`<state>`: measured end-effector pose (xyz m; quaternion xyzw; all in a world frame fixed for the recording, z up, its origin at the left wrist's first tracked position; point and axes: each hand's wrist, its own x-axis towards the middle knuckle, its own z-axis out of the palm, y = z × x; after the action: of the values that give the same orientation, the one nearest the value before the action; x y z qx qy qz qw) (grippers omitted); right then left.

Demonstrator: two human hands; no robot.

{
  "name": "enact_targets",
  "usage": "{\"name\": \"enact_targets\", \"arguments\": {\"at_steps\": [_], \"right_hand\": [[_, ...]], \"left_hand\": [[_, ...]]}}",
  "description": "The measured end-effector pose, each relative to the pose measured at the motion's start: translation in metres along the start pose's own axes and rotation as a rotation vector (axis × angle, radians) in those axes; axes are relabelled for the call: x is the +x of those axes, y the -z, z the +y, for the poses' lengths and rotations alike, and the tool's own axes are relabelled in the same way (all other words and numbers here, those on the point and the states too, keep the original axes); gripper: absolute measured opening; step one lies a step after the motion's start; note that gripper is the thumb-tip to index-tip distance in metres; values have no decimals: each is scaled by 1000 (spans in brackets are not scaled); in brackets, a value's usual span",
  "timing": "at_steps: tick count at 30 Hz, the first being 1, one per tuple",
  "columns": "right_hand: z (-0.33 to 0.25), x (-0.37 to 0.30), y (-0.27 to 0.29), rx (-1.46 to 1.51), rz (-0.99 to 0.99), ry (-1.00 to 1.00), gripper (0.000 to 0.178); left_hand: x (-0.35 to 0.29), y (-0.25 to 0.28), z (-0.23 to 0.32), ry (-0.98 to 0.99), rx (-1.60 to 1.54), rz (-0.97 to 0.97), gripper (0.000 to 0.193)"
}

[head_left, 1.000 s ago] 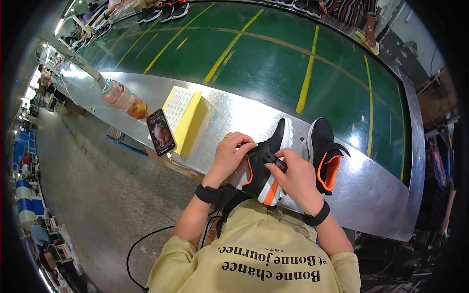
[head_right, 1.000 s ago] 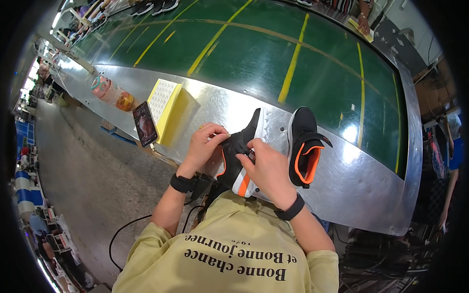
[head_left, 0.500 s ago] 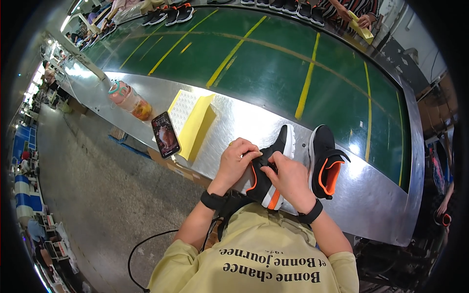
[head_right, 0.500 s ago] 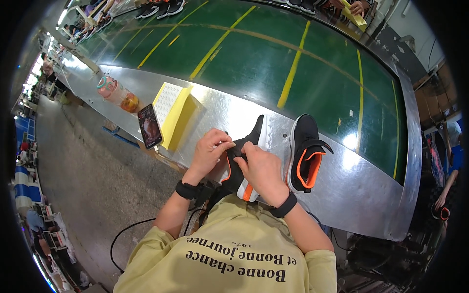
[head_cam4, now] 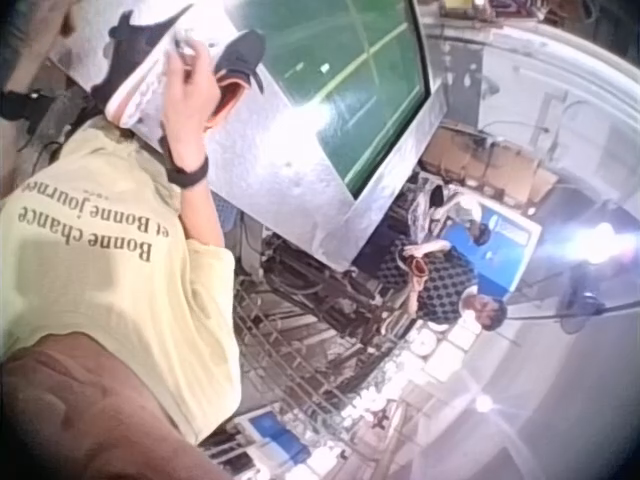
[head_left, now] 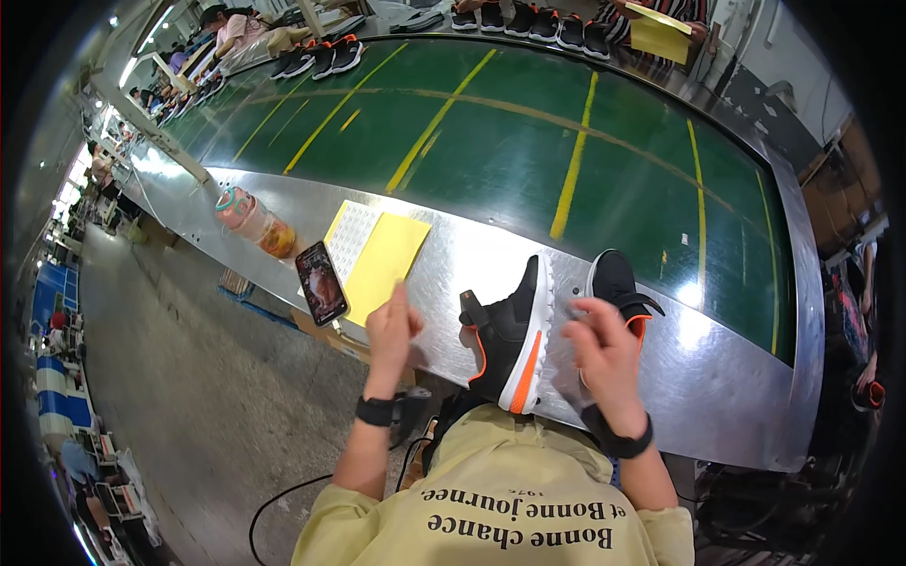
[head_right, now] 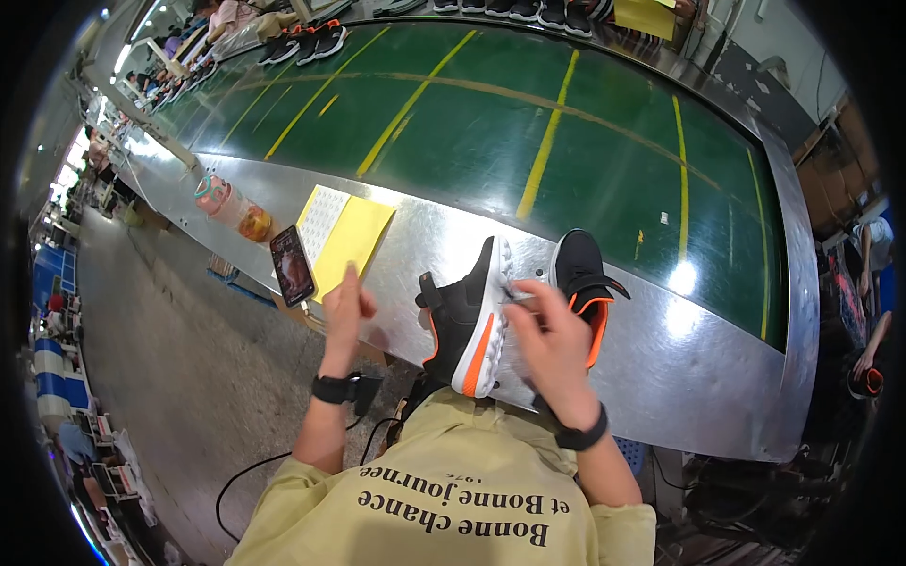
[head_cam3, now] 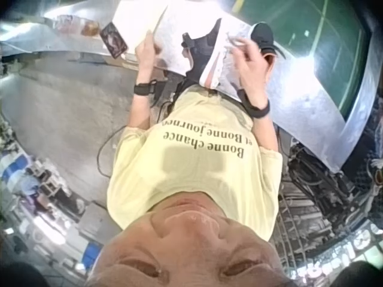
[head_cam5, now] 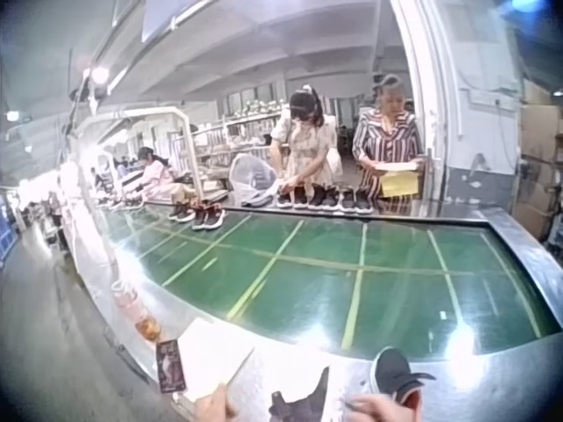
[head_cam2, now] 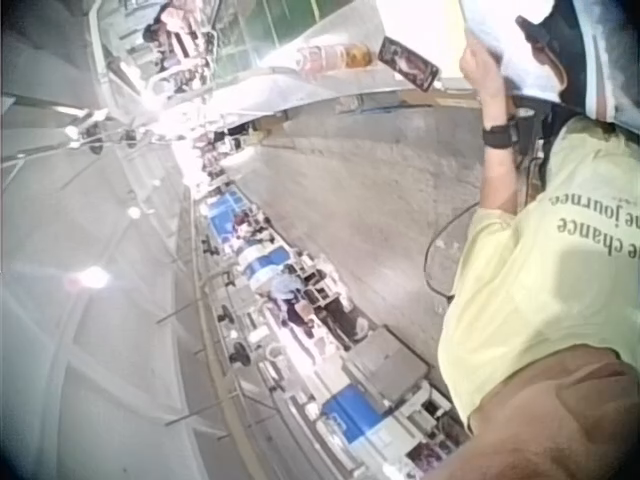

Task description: Inspect black and orange shoes on a conveyor belt in a shoe manufacturing facility.

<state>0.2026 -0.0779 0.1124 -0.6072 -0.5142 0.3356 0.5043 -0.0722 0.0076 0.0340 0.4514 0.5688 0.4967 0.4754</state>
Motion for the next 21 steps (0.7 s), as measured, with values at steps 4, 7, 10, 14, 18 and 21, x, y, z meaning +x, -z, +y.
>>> {"name": "enact_targets", "arguments": {"at_steps": [4, 7, 10, 14, 18, 21], "right_hand": [[17, -9, 67, 209, 239, -101, 29], [51, -13, 89, -93, 341, -234, 40], [94, -12, 81, -189, 306, -153, 55], [105, -15, 72, 213, 262, -336, 43], [119, -32, 87, 903, 234, -447, 32], [125, -49, 84, 976, 230, -296, 36]], "left_hand": [[-21, 6, 11, 342, 205, -219, 29], [-40, -29, -5, 305, 119, -240, 29], [-37, -58, -19, 241, 50, -322, 46], [-35, -82, -6, 278, -30, -339, 48], [-47, -107, 8, 81, 38, -304, 53], [-61, -120, 5, 298, 10, -564, 48]]}}
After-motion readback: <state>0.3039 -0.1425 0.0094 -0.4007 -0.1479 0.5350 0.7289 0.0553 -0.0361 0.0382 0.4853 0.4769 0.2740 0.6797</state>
